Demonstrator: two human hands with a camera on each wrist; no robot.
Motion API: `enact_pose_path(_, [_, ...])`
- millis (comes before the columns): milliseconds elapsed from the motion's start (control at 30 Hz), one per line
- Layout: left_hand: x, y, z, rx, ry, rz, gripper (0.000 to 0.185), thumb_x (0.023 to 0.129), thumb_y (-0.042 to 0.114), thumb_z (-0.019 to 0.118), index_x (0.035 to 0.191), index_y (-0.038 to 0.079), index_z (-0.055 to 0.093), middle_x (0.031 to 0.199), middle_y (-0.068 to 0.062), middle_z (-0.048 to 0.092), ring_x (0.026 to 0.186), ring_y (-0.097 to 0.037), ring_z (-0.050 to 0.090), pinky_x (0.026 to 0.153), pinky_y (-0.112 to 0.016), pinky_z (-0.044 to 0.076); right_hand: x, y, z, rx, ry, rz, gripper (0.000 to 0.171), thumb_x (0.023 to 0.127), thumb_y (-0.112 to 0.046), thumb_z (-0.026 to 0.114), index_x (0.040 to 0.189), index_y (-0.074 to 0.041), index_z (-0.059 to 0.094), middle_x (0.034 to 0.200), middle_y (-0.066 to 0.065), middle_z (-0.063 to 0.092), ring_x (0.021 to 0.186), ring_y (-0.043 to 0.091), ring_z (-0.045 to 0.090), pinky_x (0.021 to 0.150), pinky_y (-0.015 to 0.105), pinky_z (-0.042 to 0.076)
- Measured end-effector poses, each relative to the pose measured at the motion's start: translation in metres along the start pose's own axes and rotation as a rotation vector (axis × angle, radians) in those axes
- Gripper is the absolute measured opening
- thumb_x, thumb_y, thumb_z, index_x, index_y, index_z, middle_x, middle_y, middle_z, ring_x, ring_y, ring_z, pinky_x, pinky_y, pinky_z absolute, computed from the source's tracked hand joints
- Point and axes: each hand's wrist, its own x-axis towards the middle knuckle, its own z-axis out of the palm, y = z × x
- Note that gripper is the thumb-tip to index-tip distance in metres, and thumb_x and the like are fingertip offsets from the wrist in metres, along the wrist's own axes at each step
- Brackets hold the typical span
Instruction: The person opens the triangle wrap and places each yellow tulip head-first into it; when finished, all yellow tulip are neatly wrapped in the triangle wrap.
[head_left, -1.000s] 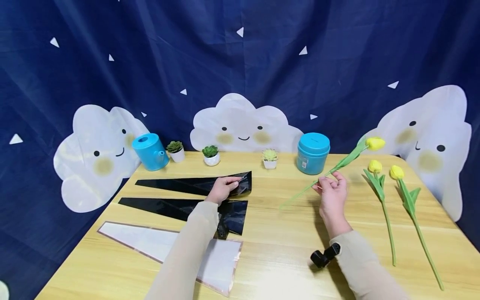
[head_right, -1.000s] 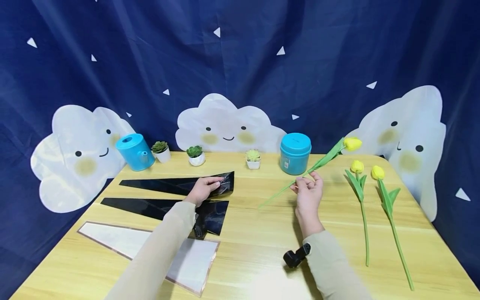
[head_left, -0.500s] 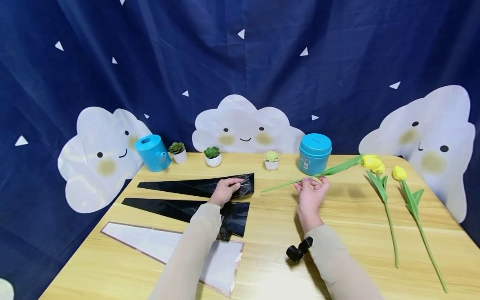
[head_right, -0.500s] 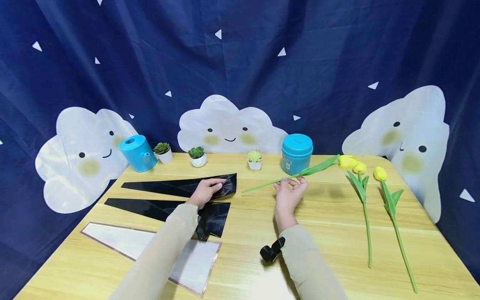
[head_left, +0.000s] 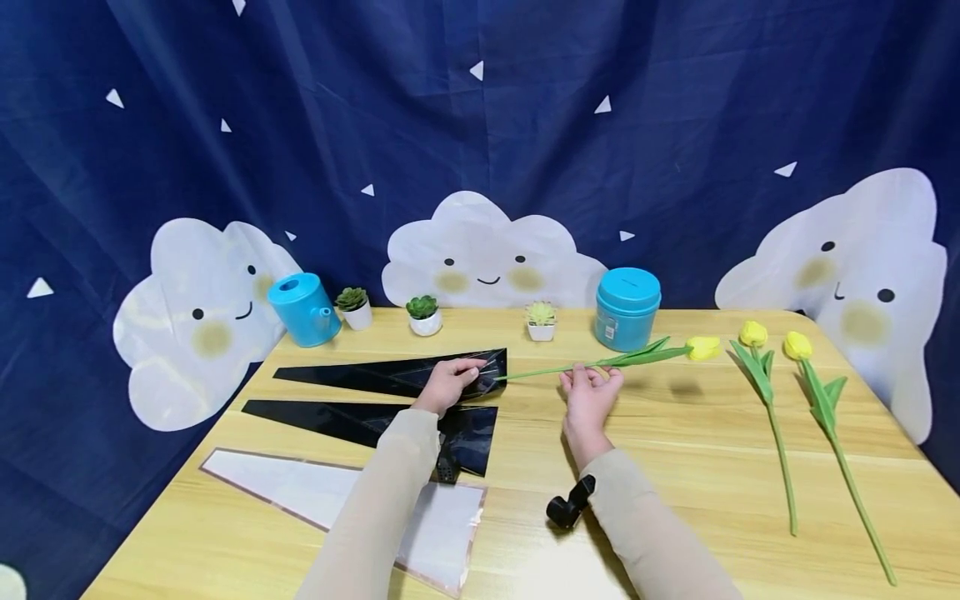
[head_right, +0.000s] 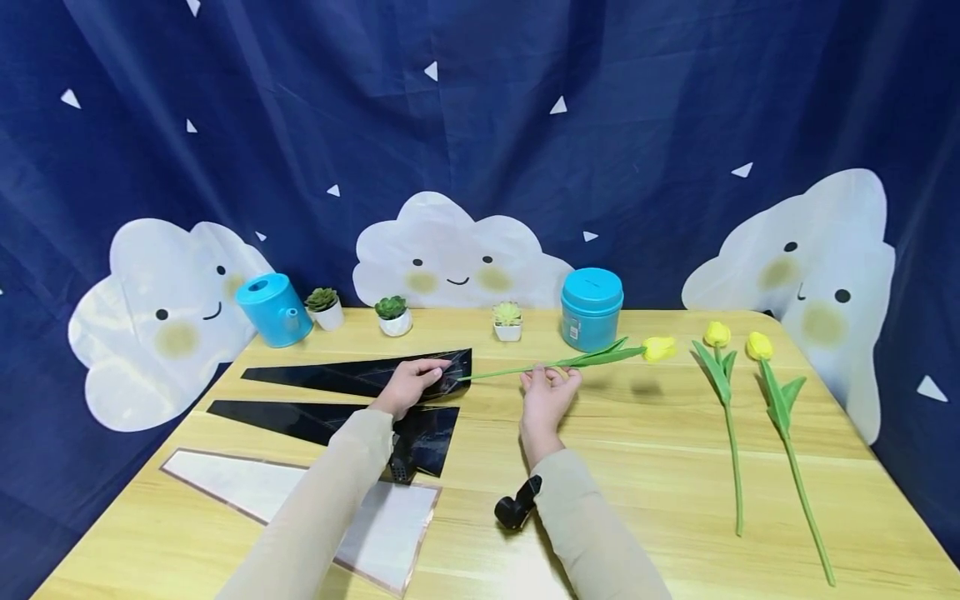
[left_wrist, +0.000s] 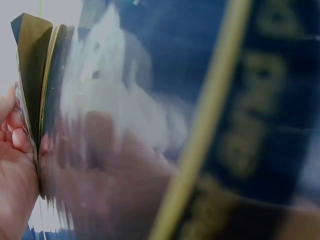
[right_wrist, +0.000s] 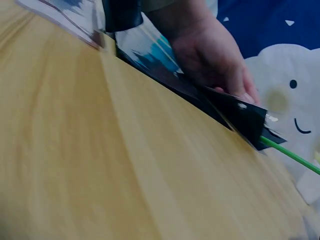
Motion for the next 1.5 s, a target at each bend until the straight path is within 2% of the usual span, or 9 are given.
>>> enact_pose_path(300, [0.0,0.0,0.003,0.002,-0.011,-0.02,0.028,0.094,0.007,0.051,0.119,0.007,0.062,0.13,-0.012,0.054,0.124,-0.027,0.046,0.1,-0.042,0.039,-0.006,0.013,0.003,-0.093,-0.049,0.084,0.035,0.089,0.003,0.054,0.11,-0.007,0.028,0.083,0.01,0.055,0.07,0.017,0.06,0.068,0.022,0.052])
enact_pose_path(533, [0.0,0.0,0.003,0.024,-0.008,-0.037,0.027,0.094,0.007,0.05,0.119,0.008,0.063,0.129,-0.01,0.054,0.123,-0.026,0.047,0.099,-0.041,0.04,-0.02,0.018,0.01,-0.223,-0.111,0.172,0.026,0.087,0.004,0.057,0.107,0.002,0.04,0.101,0.024,0.062,0.075,0.013,0.062,0.068,0.021,0.052])
enact_pose_path(733, [0.0,0.001,0.002,0.039,-0.007,-0.031,0.027,0.094,0.007,0.051,0.118,0.008,0.064,0.129,-0.01,0.055,0.122,-0.026,0.047,0.099,-0.041,0.04,-0.035,0.025,0.013,-0.317,-0.204,0.193,0.026,0.084,0.011,0.054,0.108,0.01,0.045,0.101,0.029,0.062,0.073,0.013,0.062,0.065,0.02,0.051])
enact_pose_path(1067, [0.0,0.005,-0.003,0.045,0.002,-0.008,0.026,0.093,0.006,0.053,0.116,0.006,0.065,0.127,-0.012,0.056,0.119,-0.026,0.05,0.097,-0.041,0.04,-0.056,0.025,0.016,-0.446,-0.381,0.26,0.034,0.084,0.009,0.055,0.117,0.015,0.05,0.111,0.03,0.06,0.091,0.023,0.064,0.074,0.025,0.052])
enact_pose_path(1200, [0.002,0.004,-0.003,0.049,0.0,0.002,0.026,0.093,0.005,0.053,0.116,0.006,0.064,0.127,-0.012,0.056,0.12,-0.026,0.05,0.097,-0.041,0.041,-0.059,0.024,0.015,-0.469,-0.412,0.265,0.034,0.086,0.007,0.055,0.118,0.015,0.05,0.111,0.03,0.059,0.094,0.025,0.063,0.077,0.027,0.052])
enact_pose_path(1500, [0.002,0.002,0.0,0.056,-0.013,-0.008,0.027,0.093,0.007,0.053,0.117,0.007,0.064,0.128,-0.011,0.055,0.121,-0.027,0.048,0.098,-0.041,0.04,-0.055,0.024,0.012,-0.46,-0.434,0.271,0.031,0.084,0.008,0.056,0.115,0.014,0.053,0.108,0.029,0.061,0.09,0.021,0.064,0.08,0.03,0.052])
